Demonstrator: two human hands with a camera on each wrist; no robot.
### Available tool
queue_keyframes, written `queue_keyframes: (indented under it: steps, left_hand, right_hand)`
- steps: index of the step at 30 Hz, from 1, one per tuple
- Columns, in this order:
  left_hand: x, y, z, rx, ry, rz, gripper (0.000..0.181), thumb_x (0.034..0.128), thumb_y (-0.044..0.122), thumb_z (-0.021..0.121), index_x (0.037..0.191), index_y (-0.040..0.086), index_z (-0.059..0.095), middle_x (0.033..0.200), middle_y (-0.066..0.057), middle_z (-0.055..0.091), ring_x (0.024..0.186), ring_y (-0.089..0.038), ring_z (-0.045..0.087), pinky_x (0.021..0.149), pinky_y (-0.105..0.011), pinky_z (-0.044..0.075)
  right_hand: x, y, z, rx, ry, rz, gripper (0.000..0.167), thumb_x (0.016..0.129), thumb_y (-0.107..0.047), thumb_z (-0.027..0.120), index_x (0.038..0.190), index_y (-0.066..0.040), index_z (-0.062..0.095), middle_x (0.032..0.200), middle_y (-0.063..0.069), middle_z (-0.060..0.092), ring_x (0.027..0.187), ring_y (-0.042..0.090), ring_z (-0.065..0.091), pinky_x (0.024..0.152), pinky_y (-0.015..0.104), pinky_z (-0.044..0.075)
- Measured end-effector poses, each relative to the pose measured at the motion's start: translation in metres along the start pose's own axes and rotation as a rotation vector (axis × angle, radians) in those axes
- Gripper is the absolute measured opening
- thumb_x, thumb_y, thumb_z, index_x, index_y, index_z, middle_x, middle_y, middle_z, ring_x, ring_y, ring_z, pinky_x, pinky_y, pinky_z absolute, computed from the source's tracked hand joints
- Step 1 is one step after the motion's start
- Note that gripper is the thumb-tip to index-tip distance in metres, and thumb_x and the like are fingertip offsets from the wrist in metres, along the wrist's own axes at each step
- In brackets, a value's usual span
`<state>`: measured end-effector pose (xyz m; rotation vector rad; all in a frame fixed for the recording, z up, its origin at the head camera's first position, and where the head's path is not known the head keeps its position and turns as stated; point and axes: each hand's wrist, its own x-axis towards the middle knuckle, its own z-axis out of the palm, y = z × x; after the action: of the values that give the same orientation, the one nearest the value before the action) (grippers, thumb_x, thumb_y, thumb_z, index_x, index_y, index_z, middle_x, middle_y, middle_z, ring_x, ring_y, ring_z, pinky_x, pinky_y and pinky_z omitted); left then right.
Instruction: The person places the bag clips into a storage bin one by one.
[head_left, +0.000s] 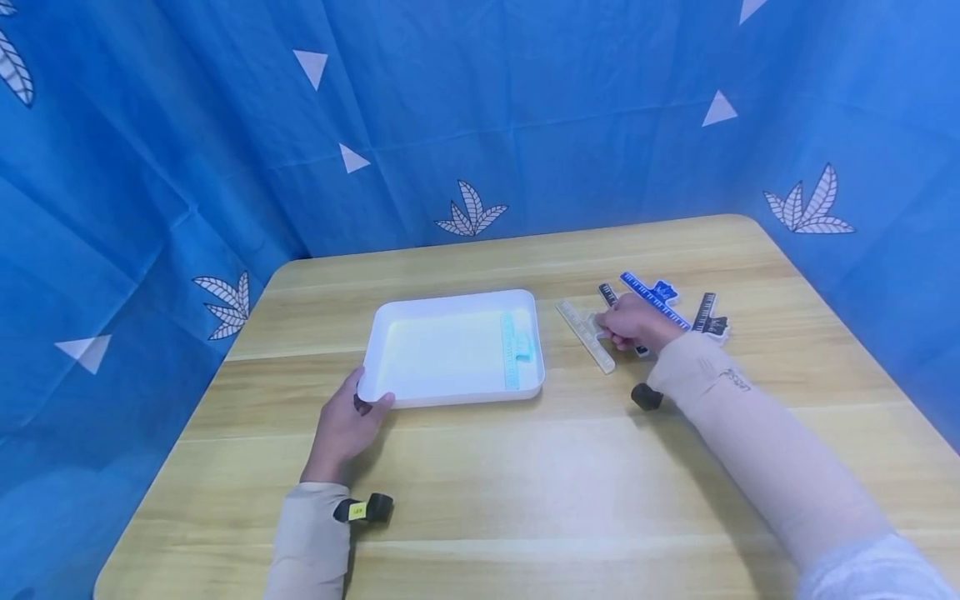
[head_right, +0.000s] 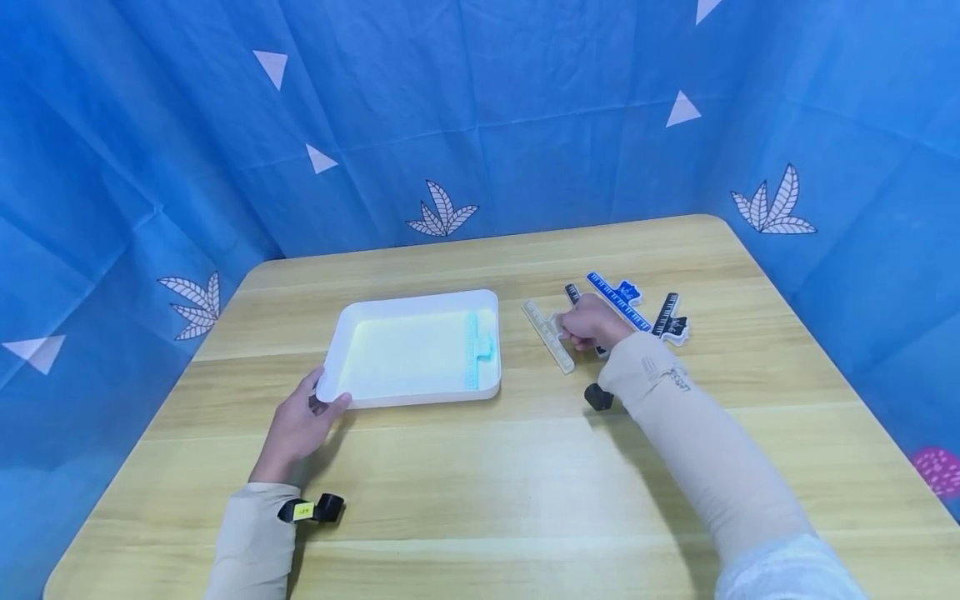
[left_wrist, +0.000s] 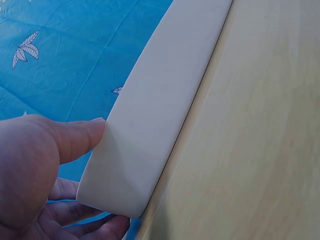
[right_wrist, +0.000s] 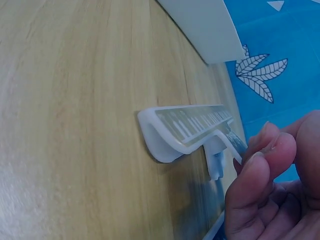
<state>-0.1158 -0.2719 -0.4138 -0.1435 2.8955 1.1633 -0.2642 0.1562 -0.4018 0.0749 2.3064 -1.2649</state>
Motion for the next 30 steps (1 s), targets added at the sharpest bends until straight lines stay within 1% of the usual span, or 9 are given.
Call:
queue_keyframes:
  steps: [5, 11, 19, 25, 30]
  left_hand:
    - [0.0003, -0.0021, 0.0009, -0.001, -0.005, -0.008, 0.076, 0.096, 0.033, 0.06, 0.152, 0.0, 0.021, 0.144, -0.028, 0.04, 0.131, -0.042, 0.042, 0.107, -0.05, 0.037]
    - [0.0002, -0.0026, 0.0013, 0.007, -0.001, -0.015, 0.076, 0.096, 0.034, 0.06, 0.152, 0.0, 0.021, 0.145, -0.028, 0.04, 0.131, -0.041, 0.042, 0.107, -0.05, 0.037]
    - [-0.0014, 0.0004, -0.0004, 0.004, 0.002, -0.003, 0.076, 0.0965, 0.034, 0.06, 0.151, -0.002, 0.022, 0.143, -0.03, 0.041, 0.13, -0.043, 0.042, 0.107, -0.052, 0.037]
    - [-0.0004, 0.0001, -0.0015, -0.001, 0.003, -0.001, 0.075, 0.0967, 0.034, 0.06, 0.151, -0.001, 0.022, 0.143, -0.03, 0.041, 0.13, -0.042, 0.043, 0.107, -0.051, 0.037]
    - [0.0007, -0.0001, -0.0017, -0.002, 0.004, 0.0, 0.074, 0.0966, 0.034, 0.06, 0.151, -0.001, 0.023, 0.143, -0.029, 0.041, 0.13, -0.042, 0.043, 0.106, -0.051, 0.037]
  right_hand:
    - [-0.0014, 0.0002, -0.0012, 0.004, -0.007, -0.004, 0.029, 0.102, -0.022, 0.048, 0.086, 0.0, 0.056, 0.064, 0.0, 0.049, 0.055, 0.01, 0.046, 0.054, 0.021, 0.046]
    - [-0.0009, 0.0, -0.0013, 0.006, -0.012, -0.013, 0.028, 0.102, -0.021, 0.048, 0.086, 0.0, 0.056, 0.063, -0.001, 0.049, 0.055, 0.01, 0.046, 0.054, 0.021, 0.047]
    - [-0.0023, -0.0004, -0.0024, -0.004, -0.011, -0.022, 0.028, 0.101, -0.02, 0.049, 0.083, 0.0, 0.055, 0.062, 0.0, 0.047, 0.054, 0.01, 0.046, 0.052, 0.022, 0.045]
    - [-0.0044, -0.003, -0.0037, 0.017, -0.013, -0.025, 0.026, 0.101, -0.02, 0.05, 0.085, 0.0, 0.055, 0.063, 0.0, 0.048, 0.054, 0.01, 0.045, 0.052, 0.021, 0.044]
    - [-0.0052, -0.0031, -0.0052, 0.007, -0.006, -0.032, 0.029, 0.101, -0.022, 0.05, 0.081, -0.001, 0.055, 0.061, -0.002, 0.046, 0.053, 0.009, 0.043, 0.051, 0.02, 0.043]
